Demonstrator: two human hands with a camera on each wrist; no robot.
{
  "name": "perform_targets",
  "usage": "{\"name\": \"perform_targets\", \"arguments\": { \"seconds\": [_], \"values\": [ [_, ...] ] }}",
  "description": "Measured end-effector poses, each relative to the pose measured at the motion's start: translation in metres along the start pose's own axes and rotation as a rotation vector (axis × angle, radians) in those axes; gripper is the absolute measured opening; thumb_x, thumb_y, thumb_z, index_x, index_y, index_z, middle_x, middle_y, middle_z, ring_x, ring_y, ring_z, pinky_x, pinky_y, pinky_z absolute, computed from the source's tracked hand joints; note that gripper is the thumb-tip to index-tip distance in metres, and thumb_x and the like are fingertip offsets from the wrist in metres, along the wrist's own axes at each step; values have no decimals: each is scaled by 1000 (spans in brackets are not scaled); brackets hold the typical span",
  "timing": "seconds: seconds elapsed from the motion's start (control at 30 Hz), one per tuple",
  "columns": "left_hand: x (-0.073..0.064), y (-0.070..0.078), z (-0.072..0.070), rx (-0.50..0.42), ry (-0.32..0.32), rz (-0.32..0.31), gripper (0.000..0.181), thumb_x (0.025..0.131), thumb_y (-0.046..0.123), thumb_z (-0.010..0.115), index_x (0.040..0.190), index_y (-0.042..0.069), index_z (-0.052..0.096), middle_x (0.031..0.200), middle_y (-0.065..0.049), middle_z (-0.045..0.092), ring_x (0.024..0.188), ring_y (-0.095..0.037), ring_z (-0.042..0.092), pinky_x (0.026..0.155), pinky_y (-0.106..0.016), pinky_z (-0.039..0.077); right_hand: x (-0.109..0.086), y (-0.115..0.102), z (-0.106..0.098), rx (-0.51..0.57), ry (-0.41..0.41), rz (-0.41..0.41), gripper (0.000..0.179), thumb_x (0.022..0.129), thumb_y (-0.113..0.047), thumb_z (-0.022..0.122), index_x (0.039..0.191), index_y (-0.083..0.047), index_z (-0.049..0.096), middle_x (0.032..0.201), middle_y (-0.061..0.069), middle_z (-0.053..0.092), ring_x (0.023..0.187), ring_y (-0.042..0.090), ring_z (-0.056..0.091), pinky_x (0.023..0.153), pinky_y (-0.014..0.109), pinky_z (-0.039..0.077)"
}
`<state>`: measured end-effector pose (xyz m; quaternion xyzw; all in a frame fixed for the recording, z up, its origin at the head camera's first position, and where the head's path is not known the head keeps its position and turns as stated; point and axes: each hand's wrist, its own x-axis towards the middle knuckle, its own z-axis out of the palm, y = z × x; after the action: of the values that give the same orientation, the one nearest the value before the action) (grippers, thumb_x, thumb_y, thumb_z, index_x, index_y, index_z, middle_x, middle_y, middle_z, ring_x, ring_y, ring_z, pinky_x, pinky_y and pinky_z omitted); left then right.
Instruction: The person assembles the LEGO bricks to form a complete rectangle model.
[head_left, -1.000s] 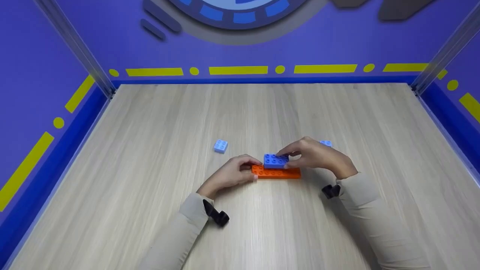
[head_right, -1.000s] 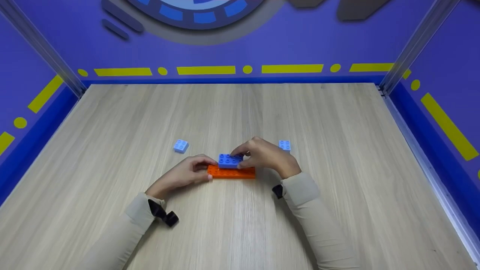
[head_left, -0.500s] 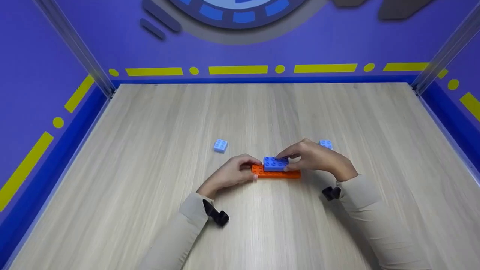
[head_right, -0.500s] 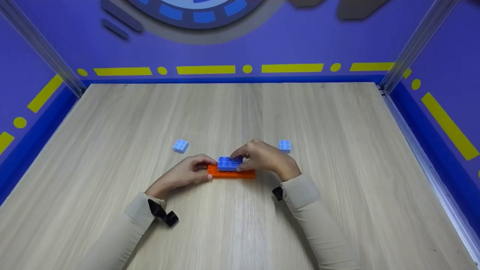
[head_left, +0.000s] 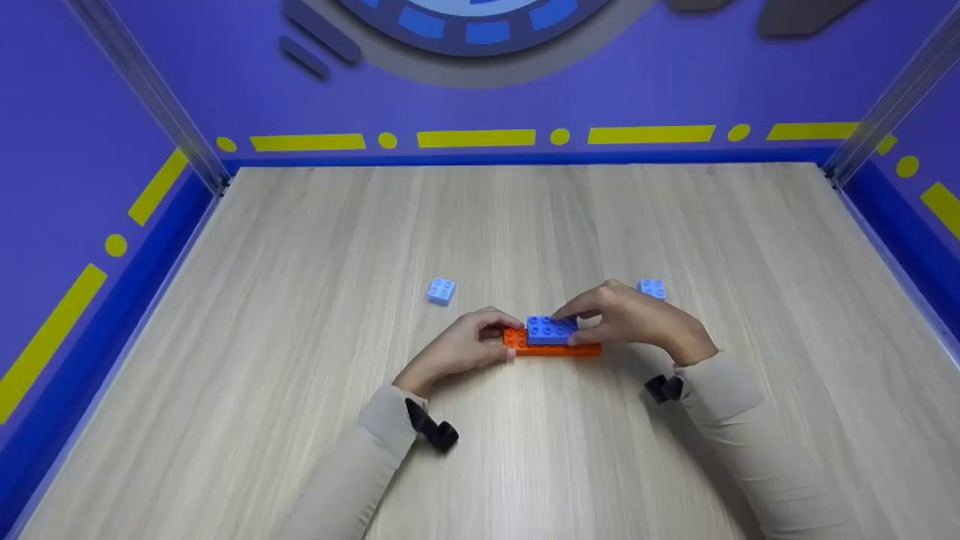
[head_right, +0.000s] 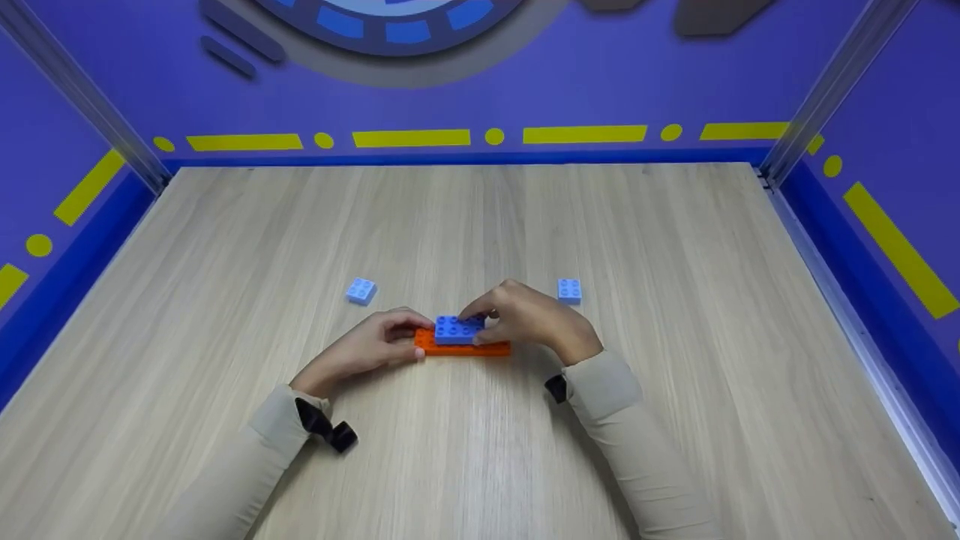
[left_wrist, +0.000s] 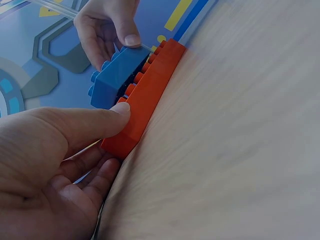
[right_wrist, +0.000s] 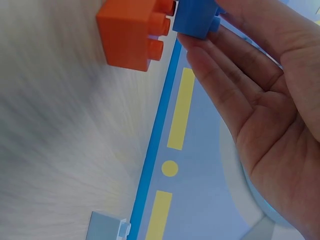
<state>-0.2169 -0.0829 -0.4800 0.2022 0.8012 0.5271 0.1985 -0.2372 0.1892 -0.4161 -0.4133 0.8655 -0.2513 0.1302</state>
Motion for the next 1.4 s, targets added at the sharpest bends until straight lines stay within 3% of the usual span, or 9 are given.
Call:
{"name": "perform_targets", "arguments": {
  "seconds": [0.43, 1.4],
  "values": [
    [-1, 0, 0, 2, -2, -10, 38, 84, 13, 72, 122, 16, 63, 128, -3, 58, 121, -18, 53, 105, -33, 42, -1, 0, 3, -10, 13, -30, 30, 85, -11, 71, 115, -7, 71, 111, 7, 72, 99, 19, 69, 83, 35, 56],
    [-1, 3, 0, 15, -4, -23, 39, 84, 12, 72, 122, 16, 63, 128, -3, 58, 120, -17, 55, 104, -32, 43, -4, -6, 5, -47, 15, 2, 28, 85, -6, 70, 113, -7, 72, 109, 6, 72, 99, 20, 69, 83, 35, 56]
  ]
}}
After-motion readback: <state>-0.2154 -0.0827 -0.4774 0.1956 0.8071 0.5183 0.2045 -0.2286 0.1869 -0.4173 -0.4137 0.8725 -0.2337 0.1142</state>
